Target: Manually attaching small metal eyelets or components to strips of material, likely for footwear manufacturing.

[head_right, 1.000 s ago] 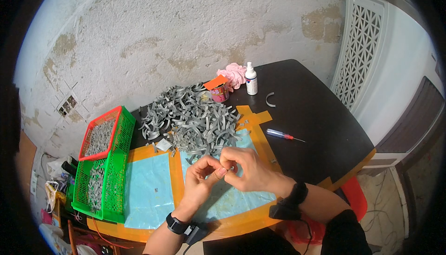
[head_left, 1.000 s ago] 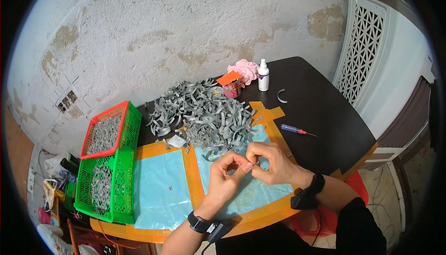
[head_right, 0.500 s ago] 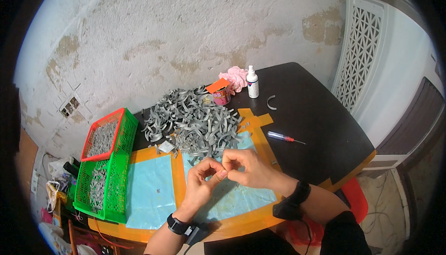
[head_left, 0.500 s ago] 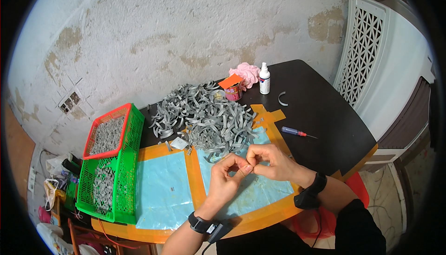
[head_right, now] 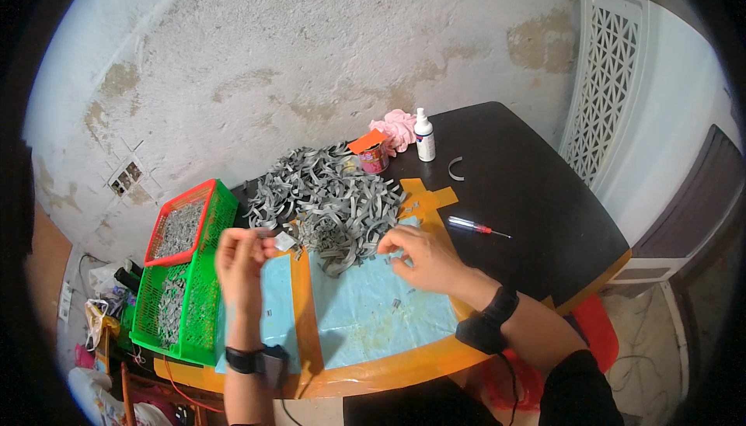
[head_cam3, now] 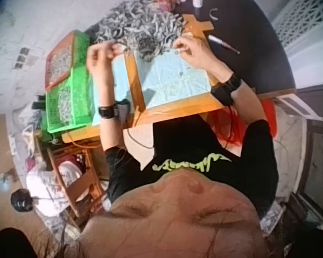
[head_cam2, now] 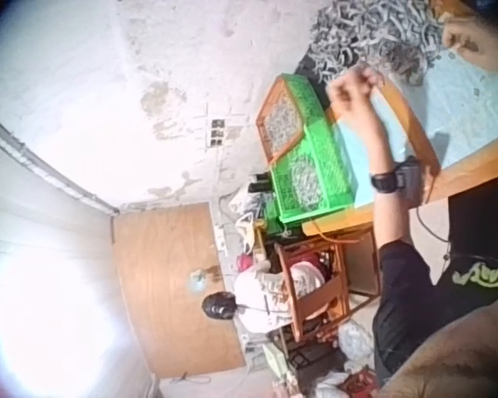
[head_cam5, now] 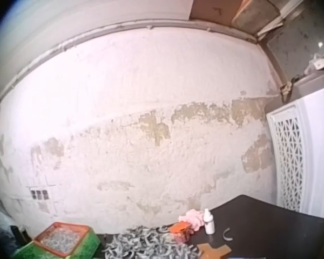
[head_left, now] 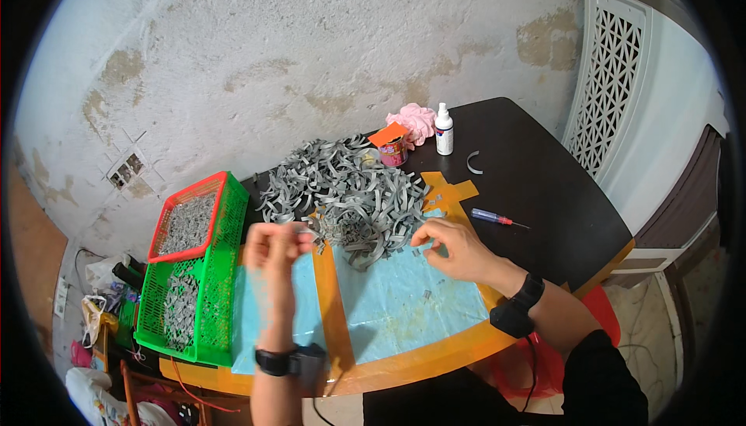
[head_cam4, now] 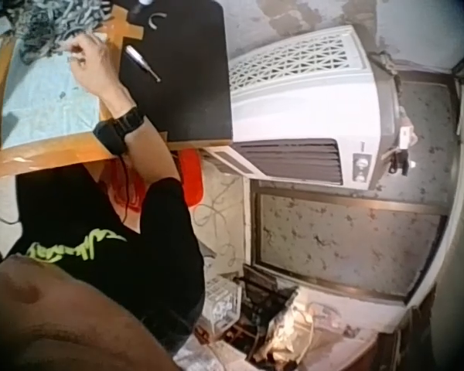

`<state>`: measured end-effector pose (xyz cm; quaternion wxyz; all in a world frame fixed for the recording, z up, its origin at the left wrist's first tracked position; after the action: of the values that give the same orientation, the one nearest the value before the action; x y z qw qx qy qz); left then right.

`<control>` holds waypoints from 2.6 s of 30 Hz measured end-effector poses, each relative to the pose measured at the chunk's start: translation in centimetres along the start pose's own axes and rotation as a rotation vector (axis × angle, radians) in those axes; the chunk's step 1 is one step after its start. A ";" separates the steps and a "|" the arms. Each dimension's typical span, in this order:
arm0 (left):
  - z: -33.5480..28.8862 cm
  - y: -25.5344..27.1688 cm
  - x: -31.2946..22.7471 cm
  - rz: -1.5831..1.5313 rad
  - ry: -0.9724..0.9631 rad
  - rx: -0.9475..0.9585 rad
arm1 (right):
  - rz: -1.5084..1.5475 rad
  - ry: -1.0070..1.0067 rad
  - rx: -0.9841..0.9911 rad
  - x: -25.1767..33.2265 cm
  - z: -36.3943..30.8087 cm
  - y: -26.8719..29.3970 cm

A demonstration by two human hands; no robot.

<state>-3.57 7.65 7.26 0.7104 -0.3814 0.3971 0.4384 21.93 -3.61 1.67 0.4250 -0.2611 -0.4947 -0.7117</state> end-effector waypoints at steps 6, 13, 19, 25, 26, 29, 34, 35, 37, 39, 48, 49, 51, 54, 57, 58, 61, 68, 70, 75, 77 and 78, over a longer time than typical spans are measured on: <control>1.3 13.7 -5.6 0.629 -0.197 -0.215 | -0.290 0.222 -0.114 -0.5 0.1 -1.5; -0.9 21.7 -6.7 1.838 -0.024 -0.101 | -0.430 0.197 -0.072 -2.8 1.1 -2.6; -2.8 1.8 -4.9 1.319 -0.375 0.248 | -0.262 0.201 -0.269 -1.7 0.7 -1.1; -8.3 -10.1 4.0 0.924 -0.035 0.848 | 0.085 0.002 -0.157 -1.4 -0.1 -1.6; -8.3 -10.8 4.7 0.937 -0.075 0.853 | 0.192 -0.054 -0.141 -1.6 -0.2 -1.6; -7.7 -11.1 5.6 0.892 -0.039 0.907 | 0.395 -0.104 -0.173 -1.3 0.0 -1.4; -7.8 -11.2 5.2 0.875 0.035 0.939 | 0.699 -0.331 -0.090 -1.0 -0.4 -0.1; -7.9 -11.2 5.0 0.862 0.035 0.902 | 0.818 -0.379 -0.043 -0.8 -0.4 -0.3; -7.9 -10.9 5.1 0.843 0.037 0.860 | 0.913 -0.403 -0.039 0.1 -0.5 -0.6; -7.7 -10.4 5.3 0.663 0.085 0.773 | 1.004 -0.425 -0.034 0.5 -0.5 -1.0; -6.3 -9.7 6.0 -0.054 0.325 0.339 | 1.203 -0.439 -0.036 0.2 -0.5 -1.0; -6.3 -9.7 5.9 -0.048 0.325 0.348 | 1.200 -0.430 -0.026 0.3 -0.5 -1.0; -6.3 -9.5 6.3 -0.027 0.277 0.363 | 1.196 -0.420 -0.017 0.5 -0.6 -1.1; -6.4 -9.2 6.5 -0.002 0.234 0.376 | 1.196 -0.431 -0.054 1.0 -0.4 -1.1; -6.3 -9.1 6.8 0.076 0.222 0.400 | 1.189 -0.453 -0.048 0.9 -0.6 -1.0; -6.3 -9.1 6.8 0.149 0.202 0.423 | 1.173 -0.427 -0.064 0.7 -0.6 -1.0; -6.4 -9.0 7.1 0.182 0.220 0.453 | 1.130 -0.392 -0.106 0.8 -0.8 -1.2; -6.4 -9.1 7.2 0.046 0.318 0.457 | 1.081 -0.321 -0.177 0.9 -0.8 -1.2; -6.2 -8.9 7.3 -0.106 0.391 0.403 | 1.092 -0.336 -0.192 0.8 -0.7 -0.7; -6.0 -8.5 7.2 -0.244 0.520 0.303 | 1.139 -0.357 -0.245 0.8 -0.5 -0.2; -5.9 -8.5 7.1 -0.294 0.537 0.287 | 1.188 -0.372 -0.266 0.8 -0.5 -0.1; -5.9 -8.5 7.1 -0.313 0.553 0.289 | 1.188 -0.372 -0.267 0.8 -0.5 -0.1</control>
<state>5.10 1.85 0.19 0.6811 -0.4376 0.5692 0.1435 21.51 -4.38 2.05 0.6182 -0.6609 -0.2380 -0.3529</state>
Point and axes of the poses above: each hand's wrist, its own z-axis towards the middle knuckle, its own y-axis out of the back of the hand, x = y × z, the point moved 3 cm from there along z, towards the middle knuckle, and after that the axes turned 1 degree about -y, right-handed, at the moved point
